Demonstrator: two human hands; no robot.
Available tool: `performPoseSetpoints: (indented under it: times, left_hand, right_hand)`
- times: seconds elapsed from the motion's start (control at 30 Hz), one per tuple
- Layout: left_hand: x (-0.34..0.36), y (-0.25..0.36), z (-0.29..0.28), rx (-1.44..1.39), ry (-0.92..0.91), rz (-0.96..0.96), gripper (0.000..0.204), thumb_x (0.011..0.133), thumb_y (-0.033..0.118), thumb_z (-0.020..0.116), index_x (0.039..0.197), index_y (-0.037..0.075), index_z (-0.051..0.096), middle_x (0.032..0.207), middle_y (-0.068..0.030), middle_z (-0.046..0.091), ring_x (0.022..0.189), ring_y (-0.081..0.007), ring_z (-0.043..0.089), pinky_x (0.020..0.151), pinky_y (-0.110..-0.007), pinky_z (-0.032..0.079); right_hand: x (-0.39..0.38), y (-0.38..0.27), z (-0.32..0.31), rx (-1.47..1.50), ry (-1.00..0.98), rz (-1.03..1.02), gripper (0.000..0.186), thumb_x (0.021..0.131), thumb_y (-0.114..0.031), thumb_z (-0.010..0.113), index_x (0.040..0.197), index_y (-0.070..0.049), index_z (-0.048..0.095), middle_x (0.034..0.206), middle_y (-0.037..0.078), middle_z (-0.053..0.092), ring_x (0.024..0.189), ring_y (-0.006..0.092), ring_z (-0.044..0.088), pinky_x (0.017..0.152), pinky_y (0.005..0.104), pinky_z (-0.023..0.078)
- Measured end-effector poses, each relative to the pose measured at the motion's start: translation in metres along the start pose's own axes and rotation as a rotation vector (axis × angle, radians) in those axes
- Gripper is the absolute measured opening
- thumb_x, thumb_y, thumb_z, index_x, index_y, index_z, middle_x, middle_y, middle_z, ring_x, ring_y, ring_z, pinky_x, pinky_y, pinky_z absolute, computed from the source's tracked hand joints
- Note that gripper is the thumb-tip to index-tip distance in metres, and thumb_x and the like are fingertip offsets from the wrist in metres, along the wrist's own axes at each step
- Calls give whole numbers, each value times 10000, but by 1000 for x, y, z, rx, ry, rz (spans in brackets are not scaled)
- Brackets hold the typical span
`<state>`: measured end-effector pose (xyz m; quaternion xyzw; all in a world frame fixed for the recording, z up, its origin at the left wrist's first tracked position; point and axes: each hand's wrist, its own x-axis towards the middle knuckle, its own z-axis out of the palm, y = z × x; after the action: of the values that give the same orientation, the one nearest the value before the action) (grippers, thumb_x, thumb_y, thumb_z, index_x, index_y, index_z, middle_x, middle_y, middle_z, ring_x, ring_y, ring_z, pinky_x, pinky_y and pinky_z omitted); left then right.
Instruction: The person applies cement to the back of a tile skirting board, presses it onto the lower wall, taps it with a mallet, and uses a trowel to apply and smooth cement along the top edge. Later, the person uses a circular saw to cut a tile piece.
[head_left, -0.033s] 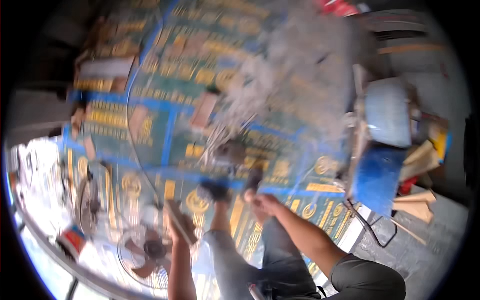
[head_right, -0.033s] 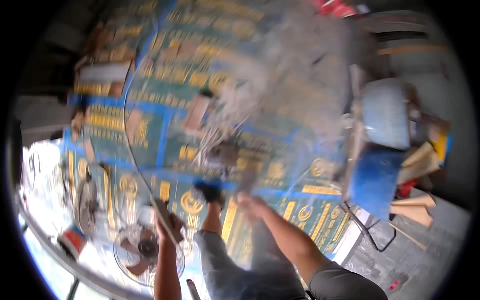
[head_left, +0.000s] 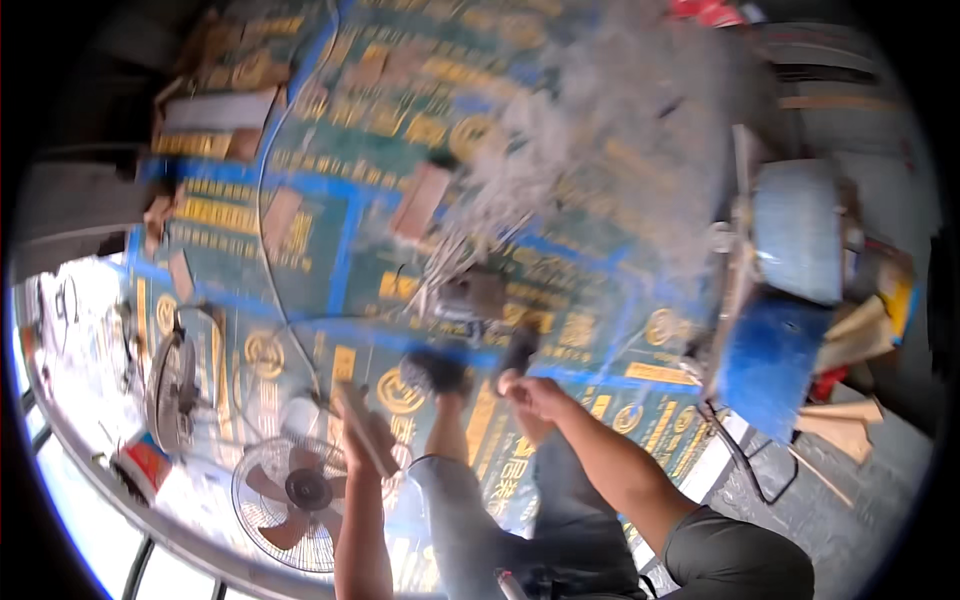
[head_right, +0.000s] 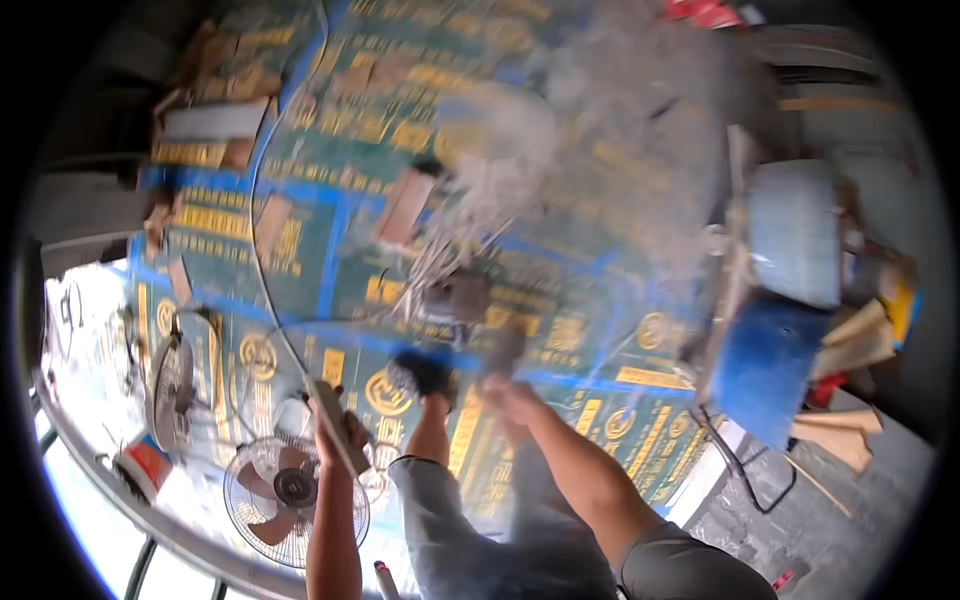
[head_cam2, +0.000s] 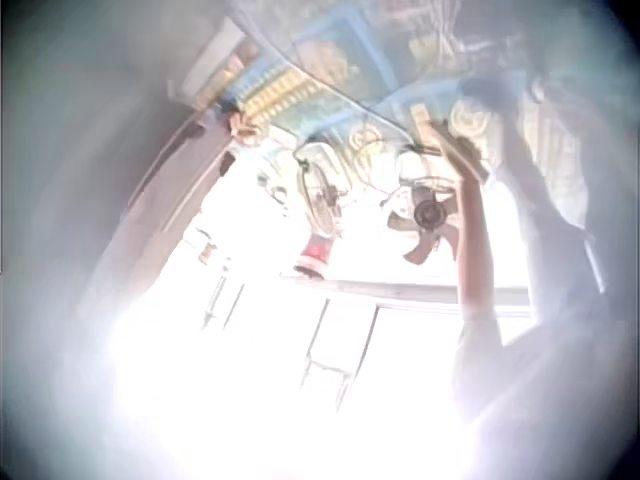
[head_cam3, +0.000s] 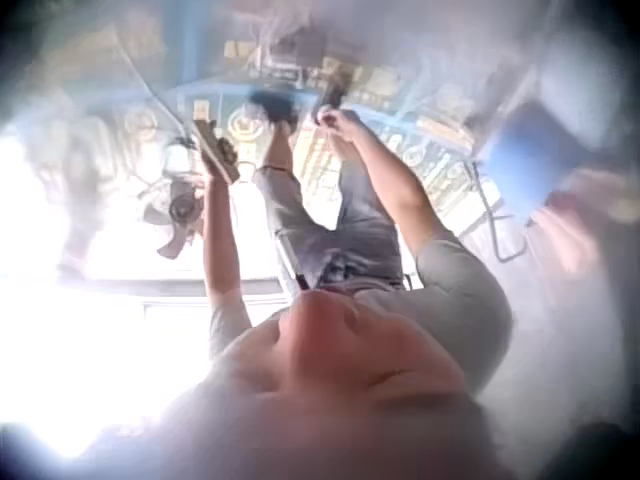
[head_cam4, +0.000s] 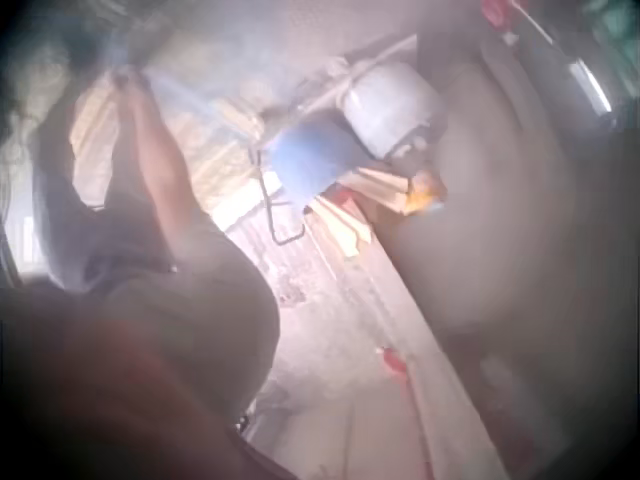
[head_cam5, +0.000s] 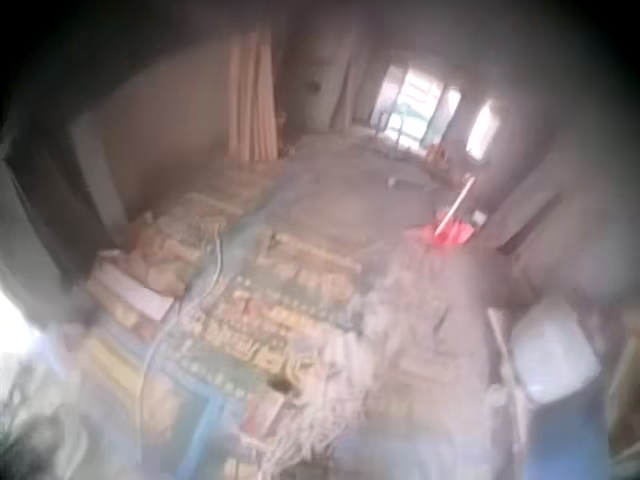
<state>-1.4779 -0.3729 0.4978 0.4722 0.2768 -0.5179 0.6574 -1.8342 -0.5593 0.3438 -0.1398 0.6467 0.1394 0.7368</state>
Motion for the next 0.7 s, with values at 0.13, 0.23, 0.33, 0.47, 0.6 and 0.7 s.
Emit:
performPoseSetpoints:
  times: [0.13,0.23,0.33,0.47,0.6,0.7]
  left_hand:
    - [121,-42,-22,129,166,-93,623,1009,616,481,1199,26,542,612,2,474,452,-109,411,409,-252,306]
    - [197,-67,-32,117,173,-59,602,1022,593,466,1187,18,538,633,-26,472,480,-152,422,453,-285,335]
    - [260,-83,-39,79,131,-38,592,1030,578,455,1197,15,534,654,-29,473,507,-160,428,474,-303,339]
    - [312,-77,-36,88,62,15,575,1042,562,429,1220,23,524,675,-35,474,535,-158,436,502,-313,351]
    - [340,-47,-16,141,-35,97,554,1055,553,394,1271,55,505,710,-41,513,535,-154,446,511,-311,355]
    - [364,-34,1,164,-107,152,522,1063,550,383,1296,98,504,722,-48,537,535,-156,459,510,-301,365]
  right_hand:
    - [144,-7,11,513,26,114,357,1027,-261,568,1035,92,623,1071,206,690,1014,338,686,929,456,593]
    - [216,1,40,563,63,-72,361,1037,-285,542,1079,65,619,1112,225,670,1069,386,661,973,518,572]
    - [271,17,58,222,-21,-557,284,1016,-275,562,1049,-7,649,1004,178,682,1024,366,671,950,499,581]
    - [309,18,29,700,-574,-143,172,976,-251,622,1038,-94,646,962,98,672,910,271,657,795,354,561]
    - [287,-28,-20,608,-292,369,141,971,-288,617,1002,-154,646,902,21,673,827,203,628,726,347,543]
    - [230,-107,-66,158,49,300,184,997,-327,593,978,-162,672,868,-1,678,845,168,635,762,406,543]
